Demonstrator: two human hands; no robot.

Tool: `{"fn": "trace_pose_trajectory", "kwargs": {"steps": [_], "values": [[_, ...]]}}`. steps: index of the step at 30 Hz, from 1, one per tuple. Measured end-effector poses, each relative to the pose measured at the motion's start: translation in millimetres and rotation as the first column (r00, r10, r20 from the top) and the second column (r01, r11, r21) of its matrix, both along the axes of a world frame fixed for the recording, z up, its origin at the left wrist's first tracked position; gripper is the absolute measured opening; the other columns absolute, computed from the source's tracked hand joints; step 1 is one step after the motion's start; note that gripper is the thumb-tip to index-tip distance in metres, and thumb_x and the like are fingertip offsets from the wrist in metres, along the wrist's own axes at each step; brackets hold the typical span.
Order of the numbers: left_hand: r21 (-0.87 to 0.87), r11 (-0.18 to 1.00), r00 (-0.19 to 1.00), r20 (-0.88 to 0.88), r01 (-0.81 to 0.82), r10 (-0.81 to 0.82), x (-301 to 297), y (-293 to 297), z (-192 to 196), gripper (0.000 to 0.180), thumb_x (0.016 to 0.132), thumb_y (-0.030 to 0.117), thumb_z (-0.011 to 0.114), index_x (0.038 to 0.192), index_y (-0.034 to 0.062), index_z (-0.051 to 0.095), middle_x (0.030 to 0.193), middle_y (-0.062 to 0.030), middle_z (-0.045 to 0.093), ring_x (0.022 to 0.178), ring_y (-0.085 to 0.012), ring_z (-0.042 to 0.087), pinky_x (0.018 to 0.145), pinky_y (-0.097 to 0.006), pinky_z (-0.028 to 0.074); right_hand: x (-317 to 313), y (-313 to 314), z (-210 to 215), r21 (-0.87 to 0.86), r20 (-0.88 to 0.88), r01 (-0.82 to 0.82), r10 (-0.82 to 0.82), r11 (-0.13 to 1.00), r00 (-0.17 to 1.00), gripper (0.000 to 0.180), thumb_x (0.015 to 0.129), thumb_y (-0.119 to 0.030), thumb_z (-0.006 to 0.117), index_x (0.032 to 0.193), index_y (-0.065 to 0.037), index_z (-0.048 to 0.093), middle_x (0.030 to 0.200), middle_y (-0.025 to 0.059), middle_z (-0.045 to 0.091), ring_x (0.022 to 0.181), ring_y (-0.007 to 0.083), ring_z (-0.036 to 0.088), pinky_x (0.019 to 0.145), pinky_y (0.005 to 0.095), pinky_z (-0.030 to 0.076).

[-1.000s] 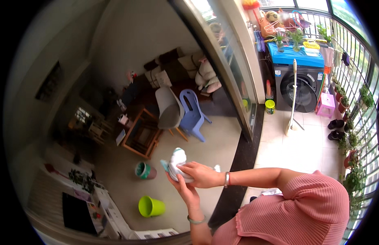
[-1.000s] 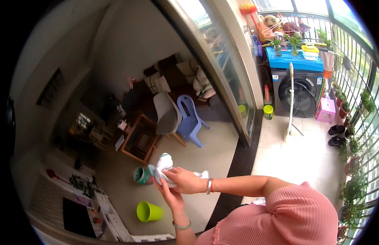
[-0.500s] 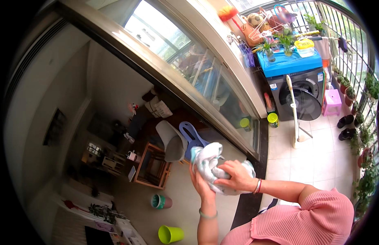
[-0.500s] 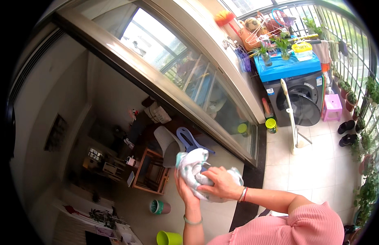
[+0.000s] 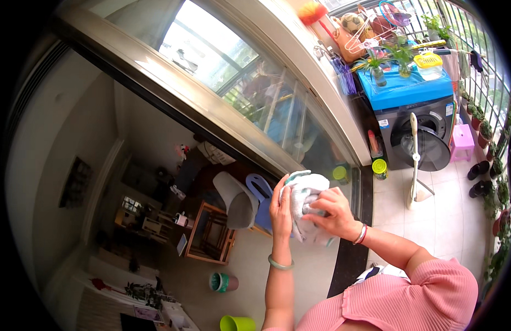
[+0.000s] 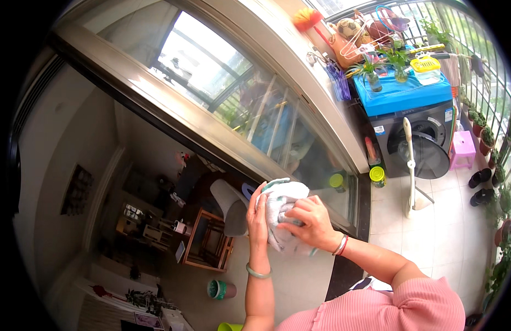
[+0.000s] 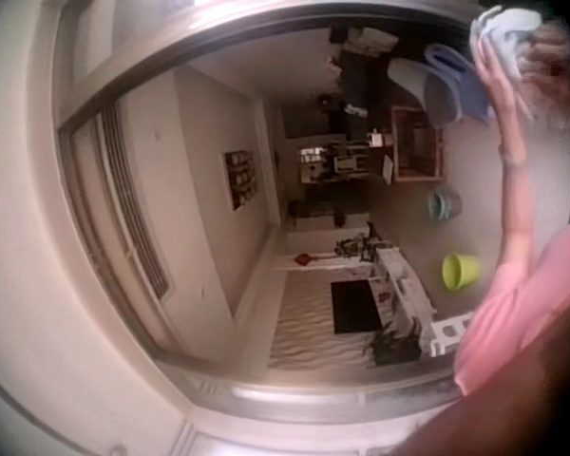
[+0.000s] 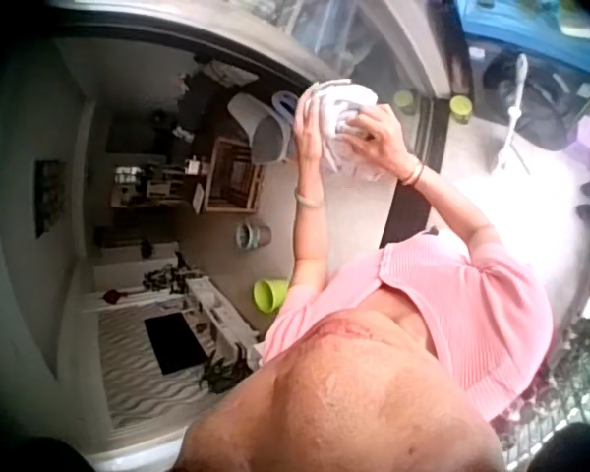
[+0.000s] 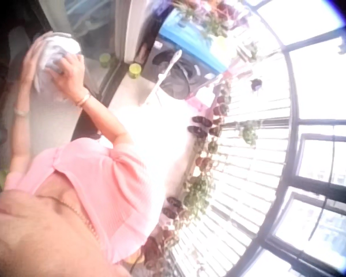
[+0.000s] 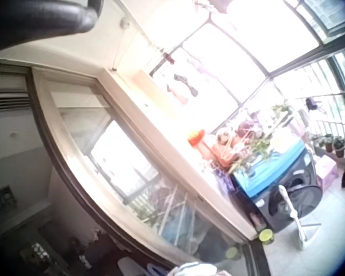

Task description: The person wipes a large glass sliding door and window frame with a cloth. They use a green and white striped cloth initially, then switch to a pink and white striped cloth to continue wiping the glass and frame surfaces.

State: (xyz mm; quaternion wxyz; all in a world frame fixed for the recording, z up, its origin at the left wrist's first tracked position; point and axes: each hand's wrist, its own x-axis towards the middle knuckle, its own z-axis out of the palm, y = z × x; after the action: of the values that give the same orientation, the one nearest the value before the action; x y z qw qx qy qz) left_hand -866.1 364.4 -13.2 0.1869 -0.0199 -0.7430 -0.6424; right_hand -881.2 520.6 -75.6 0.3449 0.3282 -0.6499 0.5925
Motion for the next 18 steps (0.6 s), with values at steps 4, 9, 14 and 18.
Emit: {"fn": "trace_pose_trajectory", "kwargs": {"steps": [4, 9, 14, 18], "values": [[0.102, 0.994, 0.999, 0.014, 0.038, -0.039, -43, -24, -8, 0.035, 0.106, 0.021, 0.048, 0.135, 0.0036, 0.056, 0.130, -0.0052, 0.059, 0.116, -0.0133, 0.056, 0.099, -0.028, 0.046, -48, 9, 32, -0.349, 0.137, -0.216, 0.277, 0.912, 0.951, 0.023, 0.079, -0.015, 0.081, 0.092, -0.002, 0.069, 0.086, 0.0063, 0.065, 0.082, 0.0188, 0.058, 0.077, 0.0323, 0.045], [0.003, 0.992, 0.986, 0.109, 0.127, -0.127, -87, -13, -21, 0.044, 0.107, 0.034, 0.048, 0.137, 0.0023, 0.054, 0.127, -0.0070, 0.061, 0.117, -0.0129, 0.054, 0.100, -0.027, 0.042, -104, 1, 103, -0.835, 0.236, -0.233, 0.708, 0.498, 0.666, 0.026, 0.090, -0.017, 0.074, 0.107, 0.001, 0.071, 0.094, 0.0010, 0.070, 0.083, 0.0057, 0.060, 0.074, 0.0229, 0.049], [0.395, 0.915, 0.980, -0.200, 0.082, -0.001, -132, 29, 25, 0.065, 0.104, 0.033, 0.051, 0.157, 0.0080, 0.023, 0.154, -0.0129, 0.036, 0.141, -0.0227, 0.036, 0.114, -0.040, 0.033, -196, 3, 149, -0.862, 0.108, -0.361, 0.825, 0.356, 0.555, 0.032, 0.091, -0.020, 0.074, 0.115, 0.000, 0.069, 0.095, 0.0019, 0.072, 0.085, 0.0045, 0.062, 0.075, 0.0223, 0.051], [-0.131, 0.974, 0.901, -0.418, -0.186, 0.116, -177, 64, 36, 0.070, 0.106, 0.031, 0.046, 0.159, 0.0111, 0.005, 0.162, -0.0054, 0.019, 0.147, -0.0225, 0.026, 0.118, -0.043, 0.027, -252, -14, 172, -0.763, 0.070, -0.475, 0.787, 0.439, 0.614, 0.040, 0.089, -0.019, 0.075, 0.121, 0.001, 0.065, 0.103, 0.0048, 0.072, 0.092, 0.0117, 0.066, 0.081, 0.0257, 0.053]]}}
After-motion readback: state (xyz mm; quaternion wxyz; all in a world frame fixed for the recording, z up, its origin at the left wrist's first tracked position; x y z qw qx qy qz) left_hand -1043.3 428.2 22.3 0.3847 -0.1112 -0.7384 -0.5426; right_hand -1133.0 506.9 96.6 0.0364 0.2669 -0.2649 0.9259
